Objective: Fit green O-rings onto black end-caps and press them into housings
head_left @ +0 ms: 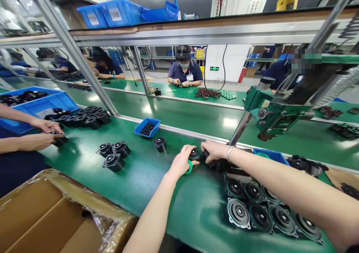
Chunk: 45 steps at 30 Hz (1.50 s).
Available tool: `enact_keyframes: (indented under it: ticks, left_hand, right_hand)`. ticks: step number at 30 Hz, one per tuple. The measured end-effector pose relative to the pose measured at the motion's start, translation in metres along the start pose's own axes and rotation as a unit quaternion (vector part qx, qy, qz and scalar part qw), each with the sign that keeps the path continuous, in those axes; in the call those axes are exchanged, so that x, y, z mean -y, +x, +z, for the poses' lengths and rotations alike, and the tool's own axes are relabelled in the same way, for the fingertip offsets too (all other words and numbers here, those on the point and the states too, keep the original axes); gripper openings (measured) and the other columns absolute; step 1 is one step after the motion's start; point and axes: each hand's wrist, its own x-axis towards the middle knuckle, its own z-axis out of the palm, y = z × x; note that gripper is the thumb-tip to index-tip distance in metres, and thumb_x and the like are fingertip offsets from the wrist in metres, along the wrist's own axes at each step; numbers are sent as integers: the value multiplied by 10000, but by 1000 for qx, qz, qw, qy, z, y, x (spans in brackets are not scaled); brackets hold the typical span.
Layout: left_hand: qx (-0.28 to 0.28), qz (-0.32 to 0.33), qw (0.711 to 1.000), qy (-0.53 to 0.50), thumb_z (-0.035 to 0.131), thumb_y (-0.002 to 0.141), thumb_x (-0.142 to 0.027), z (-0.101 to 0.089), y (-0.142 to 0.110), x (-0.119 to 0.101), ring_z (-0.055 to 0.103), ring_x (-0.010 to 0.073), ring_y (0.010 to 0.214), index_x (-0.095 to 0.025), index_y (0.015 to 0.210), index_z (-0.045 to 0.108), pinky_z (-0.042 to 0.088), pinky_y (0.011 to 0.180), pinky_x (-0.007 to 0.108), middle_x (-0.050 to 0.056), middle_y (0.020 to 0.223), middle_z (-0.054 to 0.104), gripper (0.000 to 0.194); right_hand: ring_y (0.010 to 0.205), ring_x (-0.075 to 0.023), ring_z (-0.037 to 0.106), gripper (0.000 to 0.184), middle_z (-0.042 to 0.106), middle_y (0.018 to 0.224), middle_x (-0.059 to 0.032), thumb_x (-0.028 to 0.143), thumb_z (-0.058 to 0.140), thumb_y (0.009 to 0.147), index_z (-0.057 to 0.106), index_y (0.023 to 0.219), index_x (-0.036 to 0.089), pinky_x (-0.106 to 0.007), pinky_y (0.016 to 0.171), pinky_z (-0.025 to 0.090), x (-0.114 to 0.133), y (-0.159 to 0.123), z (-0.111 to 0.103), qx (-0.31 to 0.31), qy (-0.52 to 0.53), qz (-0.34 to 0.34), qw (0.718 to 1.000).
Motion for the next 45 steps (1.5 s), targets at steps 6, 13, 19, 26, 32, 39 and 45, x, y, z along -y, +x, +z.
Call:
enact_keyframes:
  ticks: [6,13,19,26,32,39,45]
  left_hand:
    - [-6,-1,1000,-26,816,750,-288,4,-1,5,656,252,1100,-269,1294,504,533,983,395,61,1255,544,627]
    - [-13,-4,999,-34,800,768,-281,3,-4,7,651,243,1097,-247,1280,514,533,973,383,64,1237,565,587]
    - [-29,-8,999,-41,796,775,-266,3,-2,13,643,242,1113,-219,1284,508,530,976,376,79,1273,557,587]
    - [-19,12,999,-37,806,766,-298,9,15,15,647,246,1133,-230,1309,495,533,990,381,72,1294,566,630]
    - [-18,8,1000,3,808,765,-303,-4,16,-3,631,221,1190,-269,1382,480,519,996,271,39,1383,564,699]
    - [-134,-191,967,106,750,808,-221,-78,3,29,627,387,1184,-174,1370,499,538,954,460,221,1459,452,617]
    - [-86,-181,974,103,726,805,-158,-81,-26,27,689,270,1065,-211,1200,636,533,973,371,105,1311,614,409]
  right_hand:
    - [1073,-217,595,406,574,1239,-92,367,621,936,537,1274,159,-422,918,521,-10,-4,8,-48,37,15,998]
    - [1020,-200,629,361,617,1178,-81,357,620,943,575,1243,162,-412,894,546,-2,8,11,-36,57,42,997]
    - [1141,-240,578,459,534,1321,-110,355,626,935,501,1334,165,-441,941,526,2,8,27,-155,83,87,981]
    - [1008,-196,628,430,580,1240,-98,360,625,940,521,1306,160,-383,849,565,1,3,34,-128,82,114,982]
    - [951,-181,642,360,632,1118,-81,371,651,919,589,1178,129,-368,831,561,7,1,20,-90,25,98,991]
    - [1167,-333,607,615,570,1294,-193,391,700,856,481,1364,123,-465,981,514,15,-49,-16,-210,-15,-1,978]
    - [1114,-250,659,417,612,1287,-103,411,573,940,519,1302,210,-406,955,584,36,-117,26,-290,36,-104,951]
